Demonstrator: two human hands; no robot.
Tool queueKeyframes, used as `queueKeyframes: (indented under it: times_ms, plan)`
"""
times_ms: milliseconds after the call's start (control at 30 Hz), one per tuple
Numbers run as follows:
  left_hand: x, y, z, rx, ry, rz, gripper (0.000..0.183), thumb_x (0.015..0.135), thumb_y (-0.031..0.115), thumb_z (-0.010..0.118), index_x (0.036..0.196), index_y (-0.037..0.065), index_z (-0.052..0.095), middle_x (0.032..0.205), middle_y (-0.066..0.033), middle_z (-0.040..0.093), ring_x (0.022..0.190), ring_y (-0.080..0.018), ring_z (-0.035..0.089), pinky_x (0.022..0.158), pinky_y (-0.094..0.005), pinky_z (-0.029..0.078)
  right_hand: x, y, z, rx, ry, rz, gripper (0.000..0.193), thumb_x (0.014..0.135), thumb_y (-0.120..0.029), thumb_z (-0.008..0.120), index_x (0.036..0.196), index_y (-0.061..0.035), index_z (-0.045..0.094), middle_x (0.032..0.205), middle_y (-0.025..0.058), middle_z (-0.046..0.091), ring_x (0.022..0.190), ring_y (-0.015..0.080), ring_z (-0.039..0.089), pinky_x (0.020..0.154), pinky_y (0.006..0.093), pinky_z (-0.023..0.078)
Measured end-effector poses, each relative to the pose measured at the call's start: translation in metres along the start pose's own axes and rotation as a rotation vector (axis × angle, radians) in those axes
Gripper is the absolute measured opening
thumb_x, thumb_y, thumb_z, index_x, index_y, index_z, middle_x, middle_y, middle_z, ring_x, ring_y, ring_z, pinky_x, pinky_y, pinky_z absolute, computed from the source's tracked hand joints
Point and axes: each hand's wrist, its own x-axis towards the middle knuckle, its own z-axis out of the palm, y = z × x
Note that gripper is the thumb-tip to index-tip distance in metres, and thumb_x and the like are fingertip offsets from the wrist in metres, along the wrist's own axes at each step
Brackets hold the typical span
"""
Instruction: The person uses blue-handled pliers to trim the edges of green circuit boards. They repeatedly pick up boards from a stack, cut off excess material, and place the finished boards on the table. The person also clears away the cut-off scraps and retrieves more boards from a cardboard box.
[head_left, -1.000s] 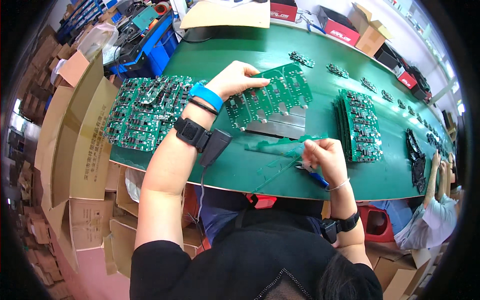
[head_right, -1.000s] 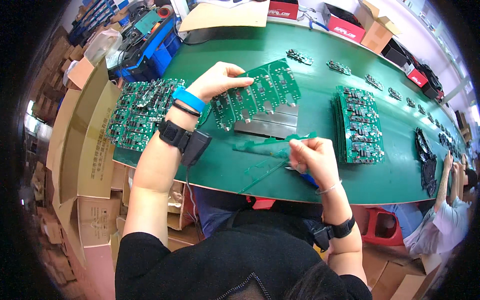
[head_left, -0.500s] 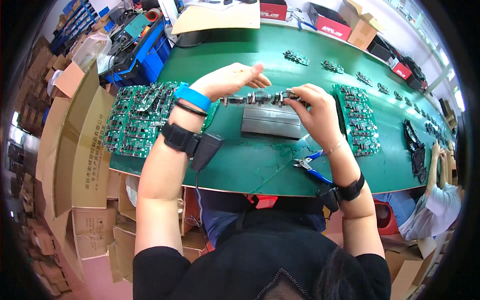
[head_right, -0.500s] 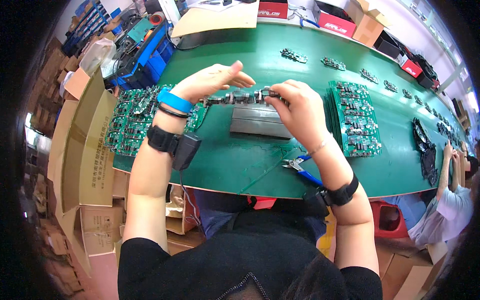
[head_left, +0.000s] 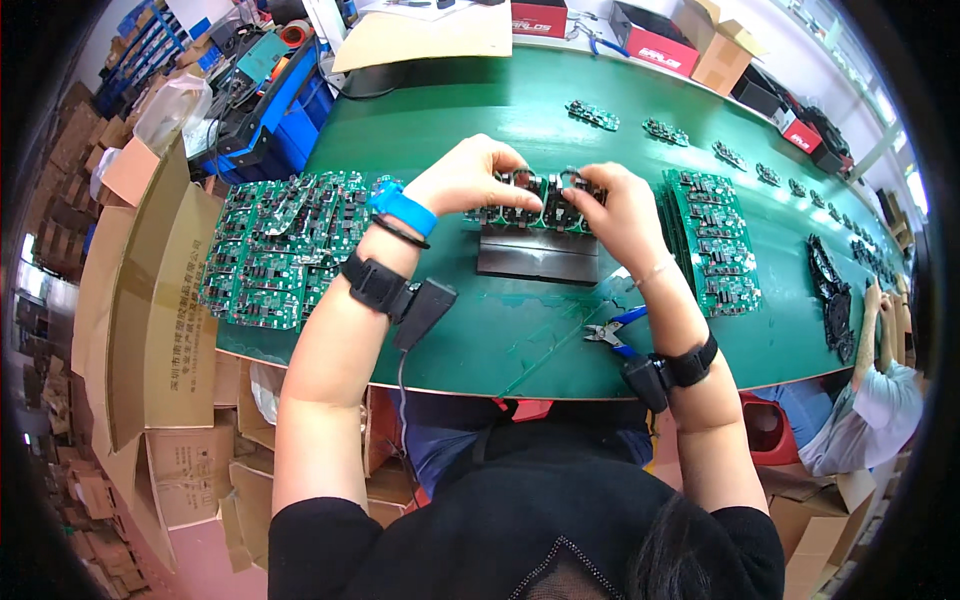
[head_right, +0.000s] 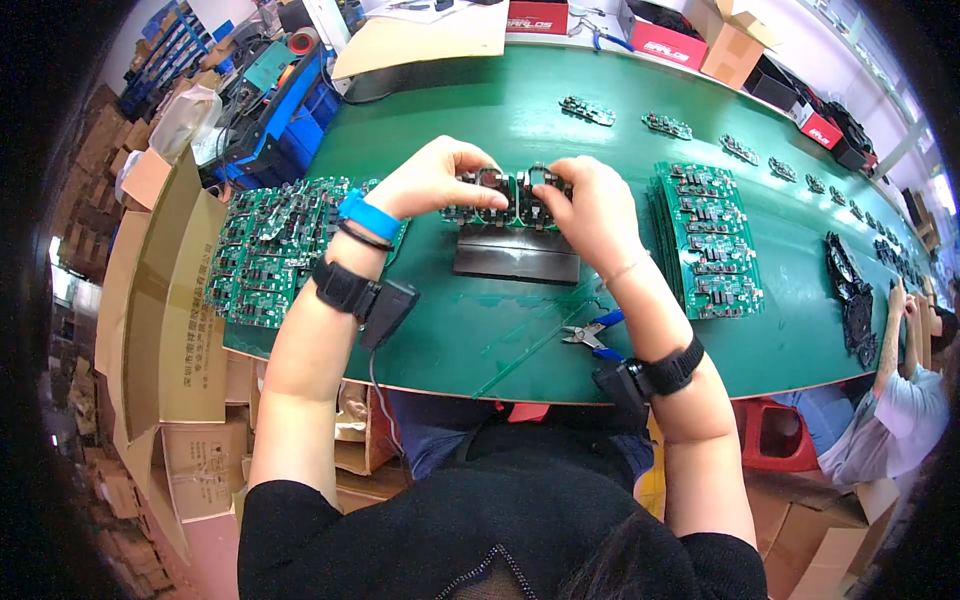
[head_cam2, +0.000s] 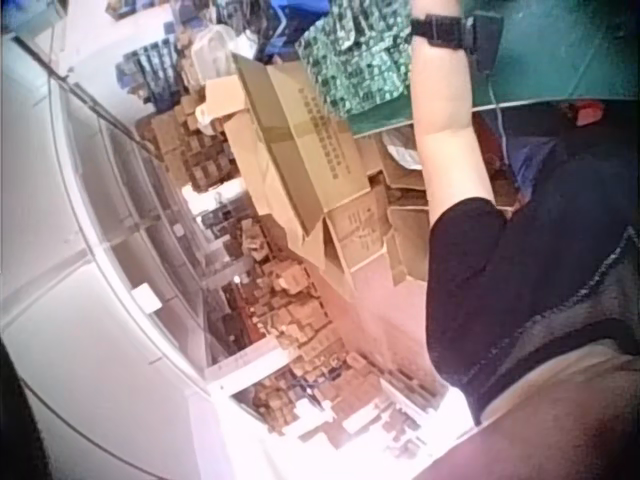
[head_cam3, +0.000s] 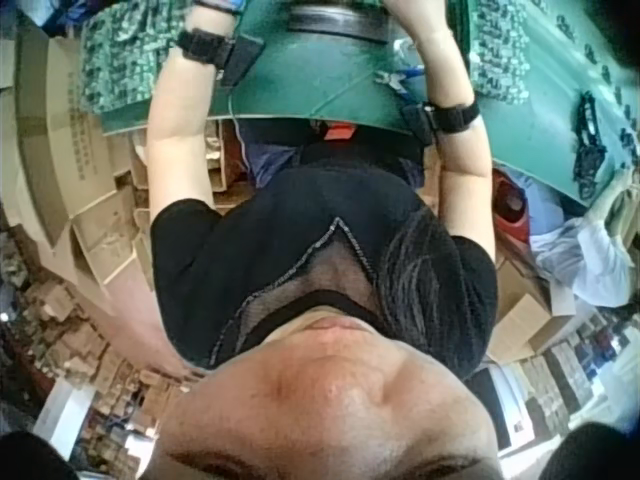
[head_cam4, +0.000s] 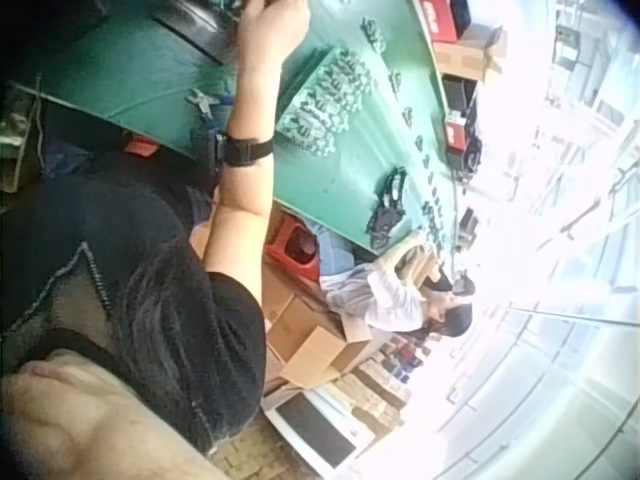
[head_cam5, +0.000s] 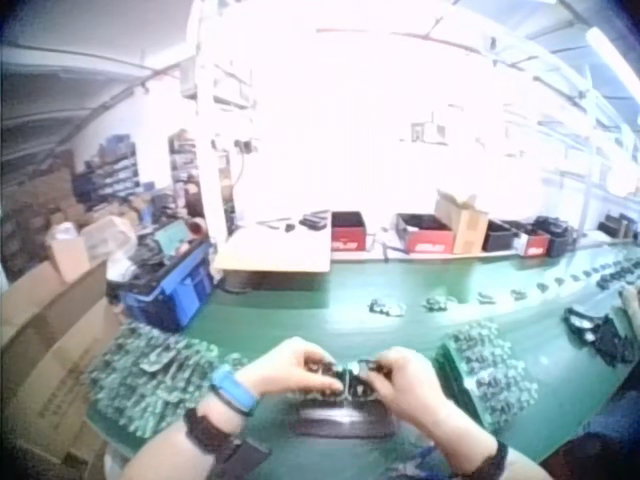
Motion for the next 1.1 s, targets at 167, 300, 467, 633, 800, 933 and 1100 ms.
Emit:
queueKeyframes:
  times_ms: [167, 300, 467, 633, 800, 933, 1100]
  plan:
    - [0.046, -0.040, -0.014, 0.074, 0.039, -0.148, 0.034, 0.069, 0.033, 0.084, 0.080, 0.004, 0.071, 0.066, -0.0008, 0.062, 0.060, -0.0092, 0.052, 0.056, -0.0262, 0.042, 0.045, 0.021, 0.026, -0.163, -0.141, 0.198, 0.027, 0.075, -0.031, 0.072, 0.089, -0.0075, 0.072, 0.092, 0.0162, 0.069, 0.090, 0.0322, 0.066, 0.081, 0.0403, 0.052]
    - [0.055, -0.051, -0.021, 0.112, -0.021, -0.243, 0.042, 0.064, 0.043, 0.084, 0.080, 0.006, 0.074, 0.067, -0.0036, 0.065, 0.062, -0.0129, 0.056, 0.060, -0.0296, 0.045, 0.072, 0.038, 0.038, -0.156, -0.350, 0.360, 0.027, 0.073, -0.031, 0.071, 0.086, -0.0073, 0.074, 0.093, 0.0181, 0.070, 0.091, 0.0327, 0.067, 0.083, 0.0399, 0.053]
    - [0.056, -0.047, -0.018, -0.029, -0.008, -0.295, 0.032, 0.069, 0.032, 0.084, 0.082, 0.004, 0.073, 0.072, -0.0010, 0.066, 0.065, -0.0095, 0.055, 0.062, -0.0256, 0.043, 0.071, 0.042, 0.034, -0.017, -0.100, 0.263, 0.029, 0.071, -0.027, 0.069, 0.090, -0.0046, 0.072, 0.089, 0.0182, 0.069, 0.088, 0.0326, 0.067, 0.082, 0.0401, 0.052]
    - [0.041, -0.028, -0.020, -0.277, 0.048, -0.242, 0.028, 0.073, 0.026, 0.083, 0.083, 0.003, 0.070, 0.075, -0.0025, 0.067, 0.067, -0.0085, 0.058, 0.061, -0.0235, 0.044, 0.061, -0.001, 0.003, 0.023, 0.351, -0.209, 0.018, 0.077, -0.015, 0.066, 0.093, -0.0077, 0.067, 0.094, 0.0125, 0.068, 0.081, 0.0301, 0.066, 0.074, 0.0377, 0.052]
    - [0.031, -0.009, -0.026, -0.162, 0.182, -0.170, 0.030, 0.073, 0.024, 0.083, 0.085, 0.001, 0.069, 0.074, -0.0039, 0.067, 0.065, -0.0079, 0.058, 0.059, -0.0233, 0.045, 0.058, 0.003, -0.005, 0.108, 0.431, -0.251, 0.018, 0.078, -0.012, 0.065, 0.095, -0.0073, 0.067, 0.096, 0.0119, 0.067, 0.080, 0.0292, 0.066, 0.074, 0.0352, 0.053]
    - [0.016, -0.007, -0.019, -0.226, 0.202, -0.092, 0.026, 0.074, 0.018, 0.082, 0.085, 0.000, 0.068, 0.073, -0.0031, 0.065, 0.065, -0.0073, 0.058, 0.057, -0.0227, 0.046, 0.053, 0.005, 0.005, 0.036, 0.051, 0.107, 0.026, 0.074, -0.020, 0.067, 0.096, -0.0060, 0.069, 0.089, 0.0156, 0.068, 0.084, 0.0314, 0.067, 0.077, 0.0383, 0.052]
    - [0.004, -0.009, -0.013, -0.355, 0.243, 0.053, 0.022, 0.074, 0.013, 0.082, 0.083, 0.000, 0.067, 0.068, -0.0009, 0.063, 0.061, -0.0053, 0.056, 0.052, -0.0224, 0.044, 0.062, 0.033, 0.031, 0.035, -0.065, 0.293, 0.030, 0.071, -0.025, 0.069, 0.093, -0.0051, 0.072, 0.091, 0.0171, 0.070, 0.088, 0.0313, 0.068, 0.083, 0.0382, 0.052]
